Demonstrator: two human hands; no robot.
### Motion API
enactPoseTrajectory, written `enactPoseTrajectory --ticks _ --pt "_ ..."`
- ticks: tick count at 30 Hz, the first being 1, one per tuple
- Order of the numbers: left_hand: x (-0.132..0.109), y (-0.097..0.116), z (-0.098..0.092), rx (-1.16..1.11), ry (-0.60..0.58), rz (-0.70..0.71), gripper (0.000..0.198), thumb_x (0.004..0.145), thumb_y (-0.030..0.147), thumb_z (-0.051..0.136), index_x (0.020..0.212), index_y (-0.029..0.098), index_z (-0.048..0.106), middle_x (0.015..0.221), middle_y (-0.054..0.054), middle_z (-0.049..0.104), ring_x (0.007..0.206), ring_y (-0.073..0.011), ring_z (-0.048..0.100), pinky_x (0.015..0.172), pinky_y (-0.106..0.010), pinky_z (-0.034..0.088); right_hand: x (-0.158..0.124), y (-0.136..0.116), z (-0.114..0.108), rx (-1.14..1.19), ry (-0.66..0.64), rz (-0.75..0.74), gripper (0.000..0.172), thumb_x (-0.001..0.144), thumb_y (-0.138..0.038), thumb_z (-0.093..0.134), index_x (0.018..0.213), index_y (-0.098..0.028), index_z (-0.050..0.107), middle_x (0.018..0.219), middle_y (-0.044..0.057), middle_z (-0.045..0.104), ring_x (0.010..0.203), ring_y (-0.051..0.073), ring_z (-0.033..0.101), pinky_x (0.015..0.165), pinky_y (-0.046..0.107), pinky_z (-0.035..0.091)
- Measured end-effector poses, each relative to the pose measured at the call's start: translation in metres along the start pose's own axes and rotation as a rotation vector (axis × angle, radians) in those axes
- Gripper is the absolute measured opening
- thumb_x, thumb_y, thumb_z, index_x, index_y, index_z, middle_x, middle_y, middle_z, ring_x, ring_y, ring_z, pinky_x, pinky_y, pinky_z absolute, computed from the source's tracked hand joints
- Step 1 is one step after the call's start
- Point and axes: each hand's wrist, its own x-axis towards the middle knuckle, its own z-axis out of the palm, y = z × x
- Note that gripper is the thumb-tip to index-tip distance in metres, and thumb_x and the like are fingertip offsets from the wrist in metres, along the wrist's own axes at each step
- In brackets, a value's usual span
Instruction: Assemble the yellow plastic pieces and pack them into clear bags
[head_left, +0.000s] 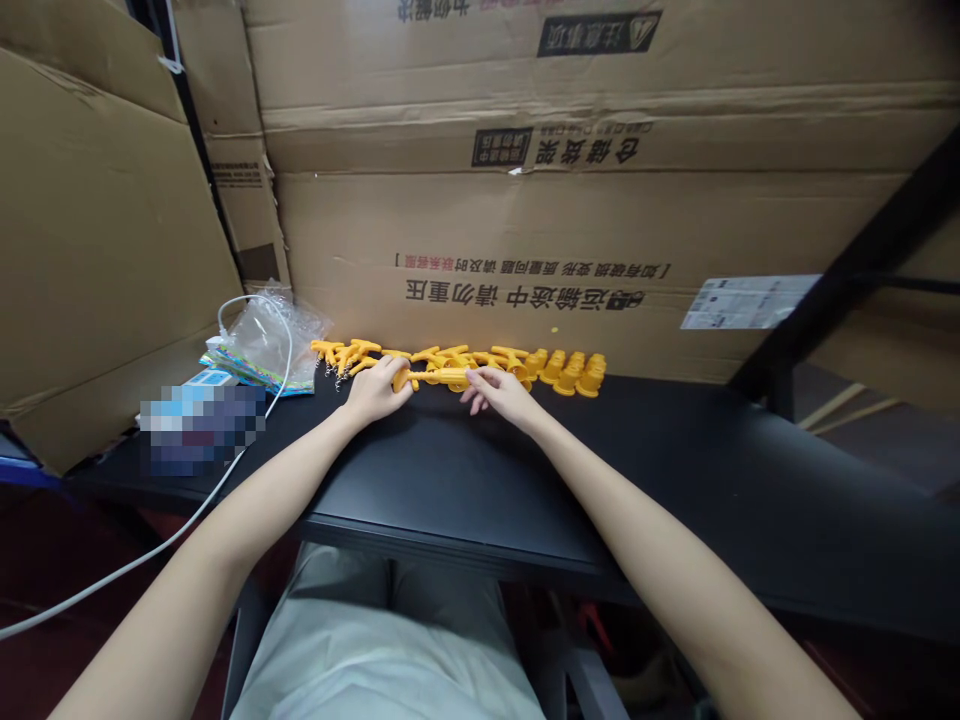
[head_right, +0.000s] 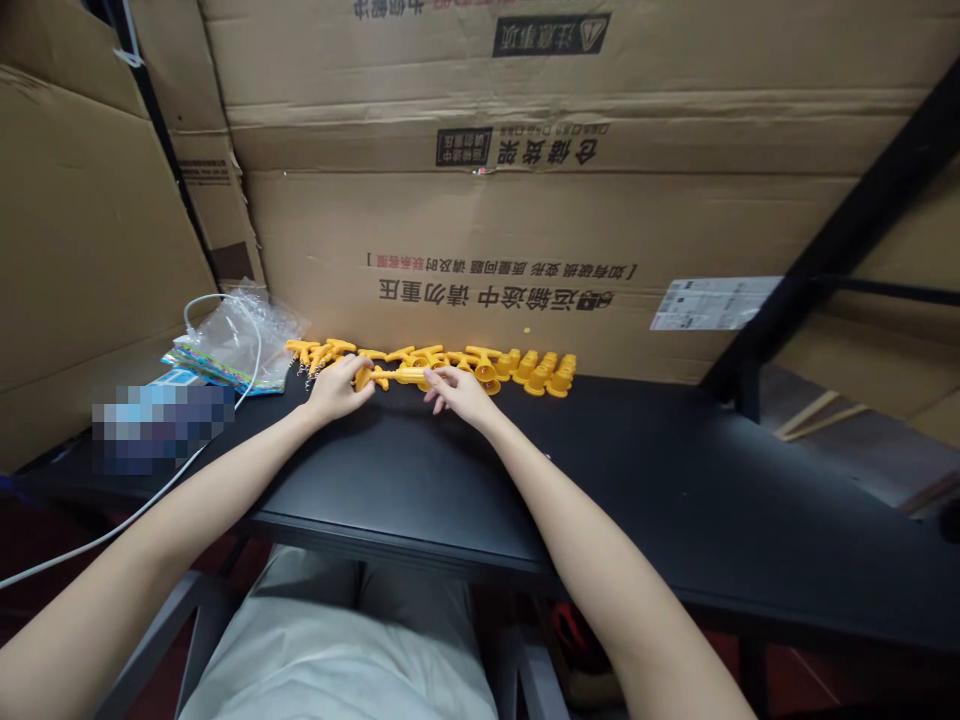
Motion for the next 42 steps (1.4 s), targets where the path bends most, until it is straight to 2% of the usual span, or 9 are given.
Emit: enactPoseTrajectory --ticks 5,9,14,17,21,24,32,38,42 --pt "0.0 -0.003 -0.001 0.013 -0.018 -0.03 0.025 0.08 0.029 0.053 0.103 0.022 0.059 0.098 -0.005 0.063 0.088 -0.0194 0.062 0.075 -0.028 0.046 -0.002 -0.002 -0.007 0.012 0.017 -0.171 0.059 0.065 -0.048 0.074 0.113 -0.019 0.054 0.099 0.008 0.066 0.069 0.016 0.066 0.069 0.036 0.055" --pt "-0.001 -0.002 -0.004 0.023 -0.026 -0.005 0.025 0.079 0.028 0.053 0.102 0.022 0.059 0.099 -0.005 0.063 0.087 -0.0186 0.062 0.075 -0.027 0.046 -0.004 -0.007 -0.005 0.004 -0.004 -0.117 0.048 0.068 -0.057 0.068 0.092 -0.016 0.06 0.083 0.007 0.068 0.06 0.015 0.063 0.065 0.034 0.054" --pt "-0.002 0.004 -0.004 0.014 -0.012 0.023 0.024 0.078 0.028 0.053 0.101 0.02 0.059 0.098 -0.004 0.063 0.084 -0.0173 0.061 0.073 -0.026 0.046 -0.003 -0.006 -0.001 0.023 -0.009 0.018 0.053 0.078 -0.068 0.049 0.068 -0.016 0.054 0.063 0.007 0.066 0.049 0.012 0.059 0.05 0.025 0.048" --pt "-0.001 0.005 -0.004 0.009 -0.01 0.013 0.023 0.079 0.028 0.053 0.1 0.02 0.058 0.097 -0.004 0.064 0.084 -0.0174 0.061 0.073 -0.026 0.046 -0.001 -0.003 -0.002 -0.004 -0.004 0.041 0.048 0.08 -0.062 0.052 0.084 -0.015 0.058 0.075 0.009 0.069 0.053 0.013 0.062 0.053 0.027 0.051" --pt "0.0 0.003 -0.004 0.004 -0.014 -0.004 0.022 0.079 0.029 0.054 0.099 0.021 0.058 0.098 -0.005 0.064 0.087 -0.019 0.062 0.074 -0.028 0.046 -0.001 -0.001 -0.003 -0.013 0.0 -0.126 0.059 0.065 -0.049 0.074 0.111 -0.017 0.055 0.098 0.01 0.069 0.08 0.018 0.068 0.077 0.035 0.055" --pt "0.0 0.003 -0.006 0.004 -0.025 -0.007 0.023 0.079 0.028 0.054 0.1 0.021 0.058 0.099 -0.006 0.063 0.089 -0.0198 0.061 0.076 -0.029 0.046 -0.002 -0.003 -0.002 0.016 0.013 -0.141 0.056 0.062 -0.052 0.075 0.102 -0.017 0.058 0.088 0.007 0.069 0.077 0.019 0.068 0.08 0.039 0.055" --pt "0.0 0.007 -0.007 0.045 -0.047 0.009 0.027 0.081 0.029 0.052 0.106 0.021 0.057 0.103 -0.005 0.062 0.09 -0.019 0.061 0.074 -0.027 0.046 -0.004 -0.007 0.005 0.018 -0.008 0.071 0.056 0.079 -0.069 0.048 0.066 -0.015 0.057 0.064 0.009 0.069 0.05 0.013 0.062 0.055 0.026 0.051" --pt "0.002 0.005 -0.007 0.033 -0.054 -0.018 0.027 0.082 0.03 0.052 0.107 0.021 0.055 0.105 -0.005 0.062 0.092 -0.0197 0.062 0.074 -0.028 0.046 -0.001 -0.002 -0.002 0.034 0.012 -0.023 0.052 0.075 -0.044 0.069 0.118 -0.017 0.057 0.103 0.011 0.069 0.072 0.016 0.068 0.07 0.034 0.057" --pt "0.001 0.004 -0.007 0.022 -0.044 -0.009 0.032 0.082 0.037 0.054 0.11 0.021 0.054 0.107 -0.007 0.062 0.092 -0.0208 0.062 0.074 -0.029 0.046 -0.001 0.0 -0.002 0.065 -0.013 -0.118 0.055 0.072 -0.033 0.072 0.122 -0.017 0.055 0.096 0.008 0.069 0.073 0.018 0.069 0.083 0.043 0.055"
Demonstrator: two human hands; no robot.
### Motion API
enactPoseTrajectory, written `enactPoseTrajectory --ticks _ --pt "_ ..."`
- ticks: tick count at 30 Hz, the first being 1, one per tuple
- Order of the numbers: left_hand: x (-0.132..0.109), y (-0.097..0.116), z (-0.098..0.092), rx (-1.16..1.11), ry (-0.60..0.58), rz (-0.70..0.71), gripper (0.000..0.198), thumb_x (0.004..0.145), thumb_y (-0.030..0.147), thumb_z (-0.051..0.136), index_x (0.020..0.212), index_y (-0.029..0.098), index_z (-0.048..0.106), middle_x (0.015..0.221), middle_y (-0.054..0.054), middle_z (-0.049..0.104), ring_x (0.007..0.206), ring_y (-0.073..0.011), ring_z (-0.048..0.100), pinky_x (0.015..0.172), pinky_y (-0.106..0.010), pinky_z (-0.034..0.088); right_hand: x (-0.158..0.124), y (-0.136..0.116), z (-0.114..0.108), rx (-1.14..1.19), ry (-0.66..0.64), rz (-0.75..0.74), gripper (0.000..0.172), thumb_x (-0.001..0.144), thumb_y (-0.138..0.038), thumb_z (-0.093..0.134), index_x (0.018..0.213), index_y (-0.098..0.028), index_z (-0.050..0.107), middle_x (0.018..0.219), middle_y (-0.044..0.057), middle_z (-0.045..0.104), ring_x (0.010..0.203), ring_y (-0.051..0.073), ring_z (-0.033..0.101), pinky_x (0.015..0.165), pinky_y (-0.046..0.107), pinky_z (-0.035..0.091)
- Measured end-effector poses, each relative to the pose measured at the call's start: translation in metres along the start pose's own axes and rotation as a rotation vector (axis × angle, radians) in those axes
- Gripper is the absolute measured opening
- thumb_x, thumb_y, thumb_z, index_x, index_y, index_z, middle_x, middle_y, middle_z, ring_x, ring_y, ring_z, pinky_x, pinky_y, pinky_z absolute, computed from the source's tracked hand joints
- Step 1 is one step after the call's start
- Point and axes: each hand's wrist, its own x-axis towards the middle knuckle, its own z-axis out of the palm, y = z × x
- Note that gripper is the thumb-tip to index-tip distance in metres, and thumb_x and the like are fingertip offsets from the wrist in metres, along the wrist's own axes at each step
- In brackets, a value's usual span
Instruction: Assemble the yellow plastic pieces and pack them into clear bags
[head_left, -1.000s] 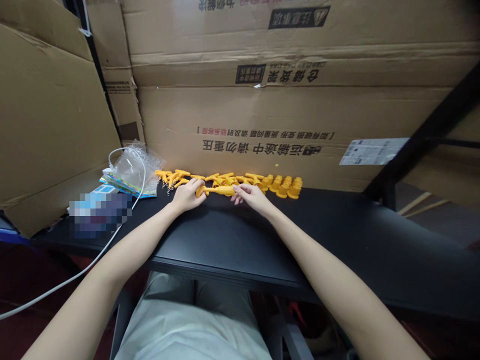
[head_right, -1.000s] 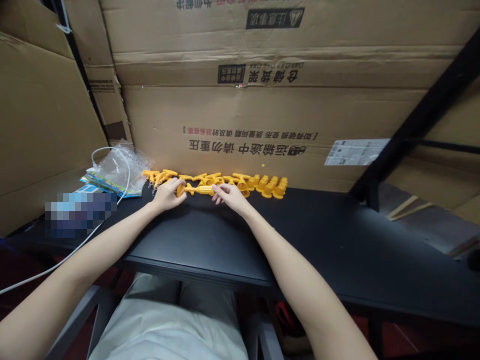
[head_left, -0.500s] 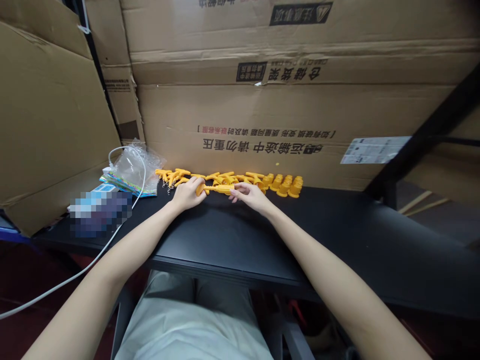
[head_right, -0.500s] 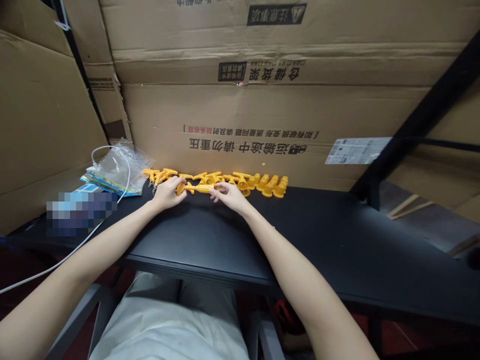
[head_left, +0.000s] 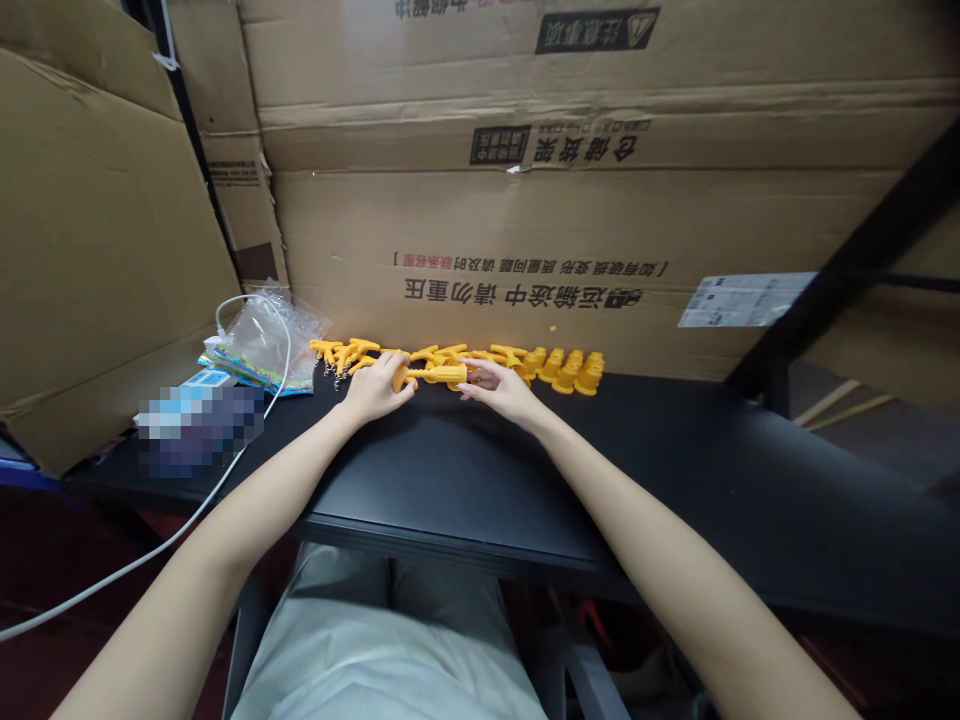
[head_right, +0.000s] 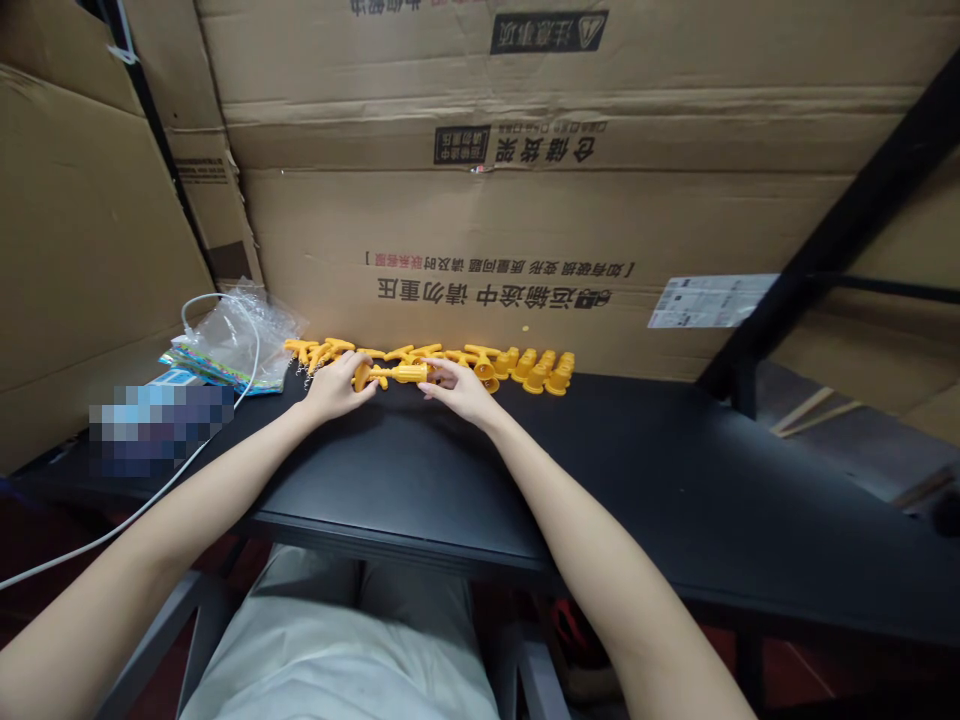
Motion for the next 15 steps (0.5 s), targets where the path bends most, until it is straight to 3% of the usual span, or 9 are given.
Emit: enactPoseTrajectory --ticks 9,15 --pt "-0.001 0.0019 -0.0031 -0.013 -0.003 0.023 0.034 0.083 0.042 0.052 0.11 0.02 0.055 0.104 -0.007 0.063 0.092 -0.0208 0.061 0.076 -0.03 0.046 -0.0002 0.0022 0.0034 -0.012 0.033 0.091 0.041 0.081 -0.036 0.064 0.117 -0.016 0.059 0.085 0.009 0.072 0.063 0.017 0.067 0.069 0.04 0.058" --pt "-0.0012 0.0027 -0.0034 -0.015 -0.004 0.015 0.033 0.083 0.042 0.052 0.107 0.02 0.055 0.104 -0.007 0.064 0.091 -0.0205 0.062 0.076 -0.029 0.046 -0.0004 0.0014 0.0043 -0.029 0.037 0.161 0.043 0.083 -0.038 0.061 0.119 -0.015 0.059 0.087 0.011 0.072 0.065 0.018 0.068 0.072 0.04 0.058"
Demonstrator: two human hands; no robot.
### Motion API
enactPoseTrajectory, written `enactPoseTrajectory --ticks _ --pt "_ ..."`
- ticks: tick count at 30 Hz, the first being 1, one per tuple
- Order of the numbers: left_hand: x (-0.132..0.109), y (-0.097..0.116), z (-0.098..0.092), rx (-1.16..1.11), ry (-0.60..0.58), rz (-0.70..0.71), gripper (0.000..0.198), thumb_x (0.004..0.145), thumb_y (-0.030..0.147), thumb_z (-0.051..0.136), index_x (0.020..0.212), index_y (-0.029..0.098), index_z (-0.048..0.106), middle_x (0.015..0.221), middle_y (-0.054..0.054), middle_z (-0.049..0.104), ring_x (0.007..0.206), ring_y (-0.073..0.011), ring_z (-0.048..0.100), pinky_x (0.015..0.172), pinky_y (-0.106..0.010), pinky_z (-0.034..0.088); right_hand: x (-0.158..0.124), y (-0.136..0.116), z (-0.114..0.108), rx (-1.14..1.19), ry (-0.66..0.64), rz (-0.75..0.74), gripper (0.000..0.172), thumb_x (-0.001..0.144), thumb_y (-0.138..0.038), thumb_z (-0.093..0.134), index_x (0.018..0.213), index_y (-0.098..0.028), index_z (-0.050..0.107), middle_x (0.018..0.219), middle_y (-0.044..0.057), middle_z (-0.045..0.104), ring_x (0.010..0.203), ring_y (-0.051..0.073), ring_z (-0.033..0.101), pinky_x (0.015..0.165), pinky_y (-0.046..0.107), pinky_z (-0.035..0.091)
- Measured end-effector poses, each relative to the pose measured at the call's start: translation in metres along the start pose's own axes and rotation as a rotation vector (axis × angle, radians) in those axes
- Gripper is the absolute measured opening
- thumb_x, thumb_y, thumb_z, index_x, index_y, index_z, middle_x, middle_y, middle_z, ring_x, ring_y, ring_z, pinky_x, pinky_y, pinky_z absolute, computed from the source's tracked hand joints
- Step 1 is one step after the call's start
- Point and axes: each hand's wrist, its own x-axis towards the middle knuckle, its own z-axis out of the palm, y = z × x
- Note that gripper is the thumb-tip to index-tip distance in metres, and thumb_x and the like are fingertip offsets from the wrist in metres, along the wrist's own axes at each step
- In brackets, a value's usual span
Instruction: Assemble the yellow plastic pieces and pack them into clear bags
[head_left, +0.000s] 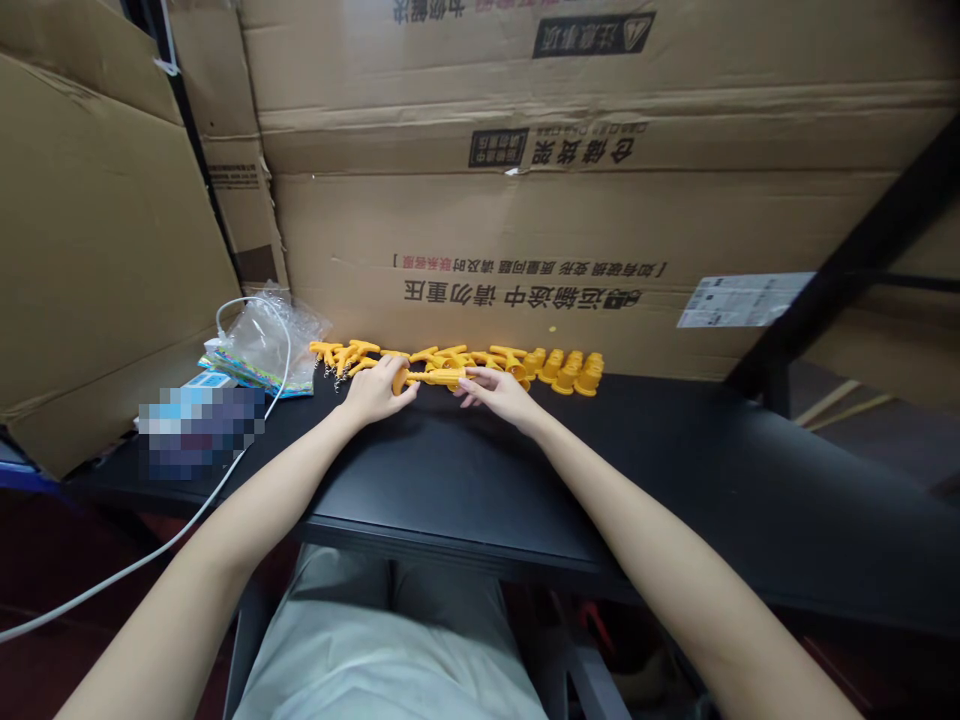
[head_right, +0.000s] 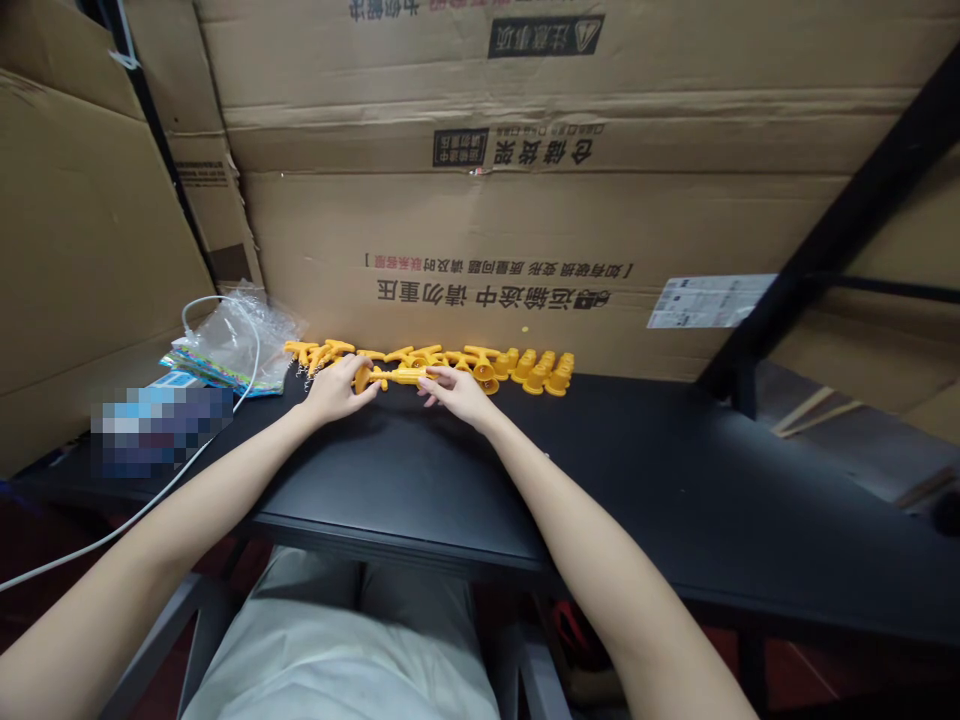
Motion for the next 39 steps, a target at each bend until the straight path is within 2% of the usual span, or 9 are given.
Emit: enactPoseTrajectory --ticks 6,12,23,29,32,35,39 --pt "0.0 -0.001 0.001 -0.024 0.009 -0.01 0.032 0.083 0.042 0.052 0.106 0.02 0.055 0.104 -0.006 0.064 0.091 -0.0206 0.062 0.076 -0.03 0.046 -0.001 -0.003 0.0 0.06 -0.038 -0.062 0.059 0.077 -0.029 0.068 0.133 -0.019 0.05 0.11 0.011 0.067 0.07 0.016 0.069 0.083 0.043 0.055" --pt "0.001 -0.002 0.002 -0.028 0.013 -0.011 0.03 0.084 0.042 0.052 0.104 0.02 0.056 0.101 -0.005 0.065 0.088 -0.0193 0.062 0.073 -0.028 0.046 -0.002 -0.003 0.0 0.063 -0.035 -0.055 0.053 0.077 -0.032 0.068 0.127 -0.018 0.055 0.098 0.01 0.071 0.071 0.019 0.07 0.082 0.045 0.055" --pt "0.001 -0.004 0.004 -0.049 0.031 0.005 0.03 0.084 0.043 0.052 0.101 0.019 0.056 0.098 -0.005 0.066 0.086 -0.0188 0.062 0.073 -0.028 0.046 -0.004 -0.008 0.003 0.091 0.003 0.065 0.046 0.082 -0.034 0.064 0.124 -0.017 0.058 0.088 0.009 0.072 0.068 0.018 0.068 0.078 0.04 0.056" --pt "0.001 -0.003 0.003 -0.053 0.024 0.004 0.029 0.084 0.042 0.052 0.101 0.019 0.056 0.098 -0.005 0.066 0.086 -0.0186 0.062 0.074 -0.028 0.046 -0.006 -0.013 0.007 0.153 0.037 0.127 0.035 0.083 -0.035 0.064 0.112 -0.015 0.064 0.085 0.009 0.073 0.064 0.018 0.068 0.072 0.034 0.056" --pt "0.001 -0.004 0.003 -0.055 0.017 0.009 0.029 0.085 0.042 0.051 0.102 0.019 0.056 0.1 -0.005 0.066 0.088 -0.0189 0.062 0.076 -0.029 0.047 -0.008 -0.016 0.01 0.243 0.04 0.139 0.027 0.084 -0.035 0.063 0.101 -0.014 0.066 0.085 0.01 0.073 0.061 0.016 0.068 0.069 0.031 0.056" --pt "0.0 -0.004 0.004 -0.067 0.009 0.012 0.032 0.085 0.042 0.051 0.107 0.02 0.056 0.104 -0.006 0.065 0.093 -0.0198 0.062 0.08 -0.03 0.048 -0.008 -0.018 0.015 0.427 0.035 0.162 0.02 0.082 -0.032 0.064 0.092 -0.014 0.065 0.085 0.009 0.073 0.063 0.016 0.069 0.069 0.029 0.056" --pt "-0.001 -0.004 0.006 -0.114 0.008 0.03 0.05 0.086 0.042 0.05 0.13 0.021 0.042 0.124 -0.008 0.057 0.106 -0.0215 0.06 0.086 -0.032 0.049 -0.005 -0.021 0.017 0.632 0.123 0.162 0.012 0.078 -0.025 0.067 0.084 -0.015 0.064 0.08 0.007 0.072 0.067 0.016 0.069 0.073 0.03 0.057"
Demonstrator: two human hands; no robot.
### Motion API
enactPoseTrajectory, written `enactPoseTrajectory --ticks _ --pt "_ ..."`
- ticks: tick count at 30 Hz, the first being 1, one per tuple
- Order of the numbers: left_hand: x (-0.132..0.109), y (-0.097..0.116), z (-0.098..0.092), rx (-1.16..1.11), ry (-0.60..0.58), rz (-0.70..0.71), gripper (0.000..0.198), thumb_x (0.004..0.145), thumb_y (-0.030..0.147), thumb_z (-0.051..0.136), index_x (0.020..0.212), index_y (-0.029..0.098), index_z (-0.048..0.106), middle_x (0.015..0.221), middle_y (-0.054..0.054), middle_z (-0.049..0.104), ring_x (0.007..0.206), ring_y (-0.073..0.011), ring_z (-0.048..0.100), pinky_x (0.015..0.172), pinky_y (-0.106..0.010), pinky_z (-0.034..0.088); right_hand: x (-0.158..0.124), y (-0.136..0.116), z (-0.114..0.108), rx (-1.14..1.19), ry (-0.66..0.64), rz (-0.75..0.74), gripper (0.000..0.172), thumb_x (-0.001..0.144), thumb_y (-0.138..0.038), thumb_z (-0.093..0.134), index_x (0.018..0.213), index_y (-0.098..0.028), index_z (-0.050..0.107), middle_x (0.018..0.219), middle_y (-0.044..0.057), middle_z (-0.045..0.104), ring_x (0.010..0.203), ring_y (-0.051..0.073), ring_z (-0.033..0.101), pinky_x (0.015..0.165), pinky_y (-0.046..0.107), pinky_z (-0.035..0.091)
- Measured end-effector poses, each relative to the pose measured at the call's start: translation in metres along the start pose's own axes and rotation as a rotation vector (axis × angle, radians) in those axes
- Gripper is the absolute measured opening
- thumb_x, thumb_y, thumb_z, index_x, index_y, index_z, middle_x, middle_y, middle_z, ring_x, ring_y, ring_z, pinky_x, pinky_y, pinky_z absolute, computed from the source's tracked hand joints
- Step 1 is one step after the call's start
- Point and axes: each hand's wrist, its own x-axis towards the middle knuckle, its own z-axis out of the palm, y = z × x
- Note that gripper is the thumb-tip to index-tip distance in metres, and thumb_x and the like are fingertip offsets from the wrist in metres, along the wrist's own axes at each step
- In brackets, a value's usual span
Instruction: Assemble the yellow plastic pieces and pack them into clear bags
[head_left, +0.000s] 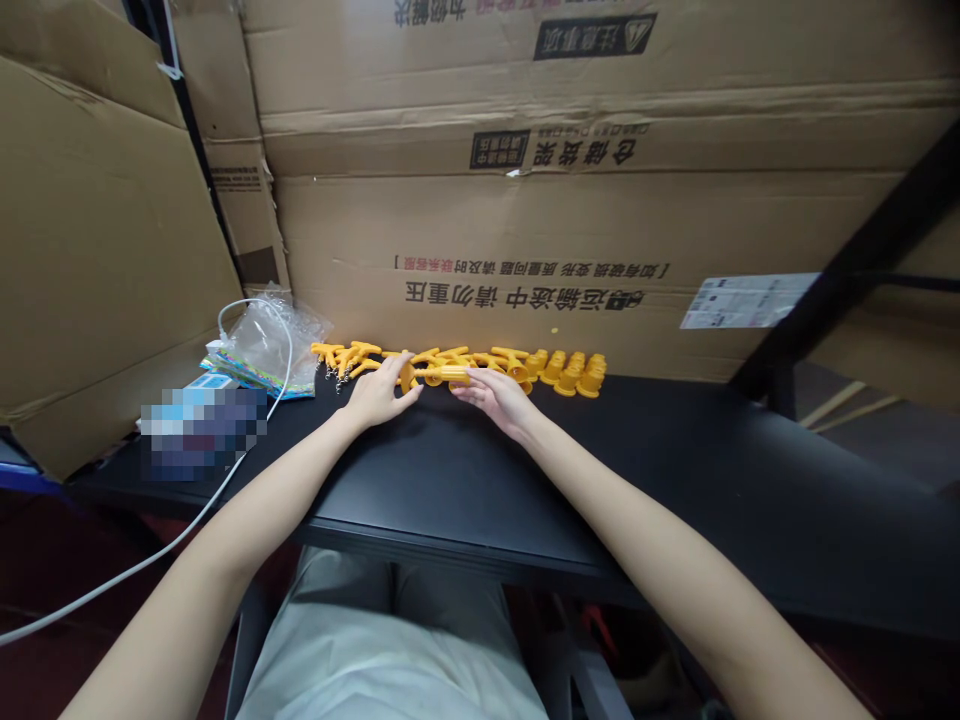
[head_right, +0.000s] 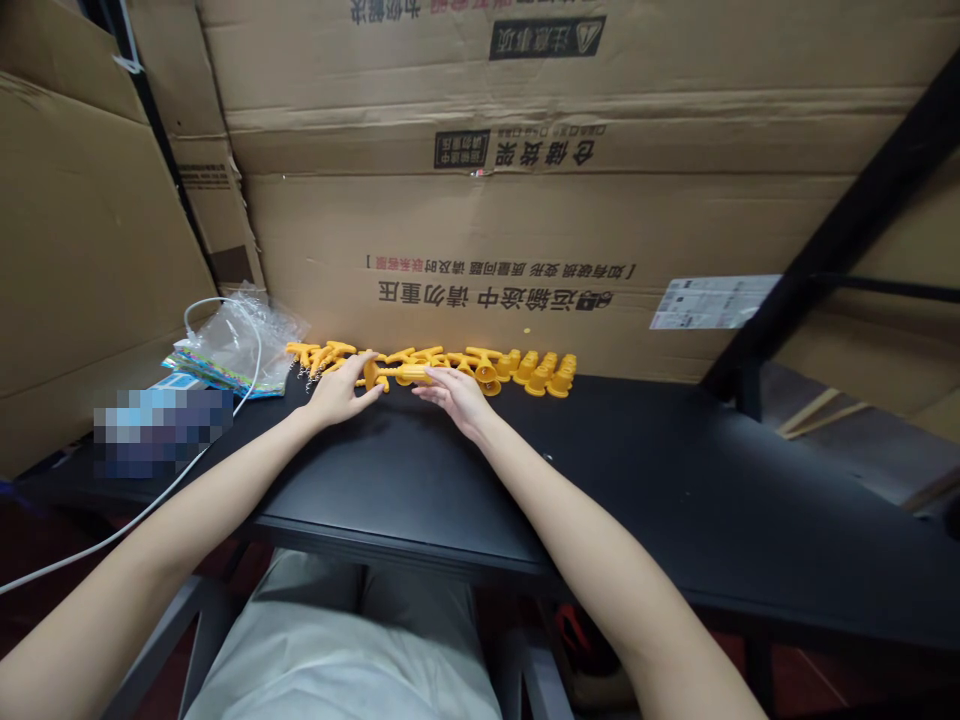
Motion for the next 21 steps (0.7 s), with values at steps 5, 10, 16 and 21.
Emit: enactPoseTrajectory --ticks 5,10,16,21 --pt "0.0 -0.005 0.003 -0.036 -0.004 0.009 0.058 0.087 0.039 0.047 0.139 0.022 0.029 0.134 -0.009 0.049 0.117 -0.022 0.054 0.089 -0.034 0.05 0.015 -0.008 -0.016 0.112 0.203 -0.206 0.02 0.071 -0.027 0.072 0.08 -0.019 0.055 0.084 0.004 0.07 0.082 0.018 0.07 0.083 0.034 0.056" --pt "0.002 -0.008 0.004 -0.043 -0.051 0.023 0.044 0.087 0.03 0.046 0.13 0.021 0.041 0.13 -0.008 0.052 0.113 -0.0209 0.056 0.089 -0.034 0.05 0.026 -0.012 -0.05 -0.292 0.487 -0.617 0.038 0.066 -0.035 0.073 0.09 -0.022 0.047 0.096 0.005 0.065 0.092 0.021 0.066 0.089 0.04 0.052" --pt "0.0 -0.003 0.004 -0.021 -0.109 0.035 0.039 0.087 0.029 0.046 0.126 0.021 0.046 0.127 -0.007 0.053 0.104 -0.0192 0.059 0.082 -0.032 0.052 0.027 -0.001 -0.069 -0.955 0.461 -0.826 0.035 0.079 -0.033 0.058 0.11 -0.019 0.05 0.115 0.014 0.06 0.106 0.028 0.06 0.092 0.047 0.048" --pt "-0.001 -0.002 0.006 -0.042 -0.139 0.045 0.036 0.087 0.027 0.046 0.122 0.022 0.048 0.125 -0.006 0.053 0.104 -0.0188 0.058 0.08 -0.031 0.053 0.04 0.009 -0.061 -1.175 0.361 -0.843 0.039 0.082 -0.025 0.049 0.12 -0.017 0.047 0.124 0.017 0.058 0.114 0.028 0.055 0.096 0.046 0.043"
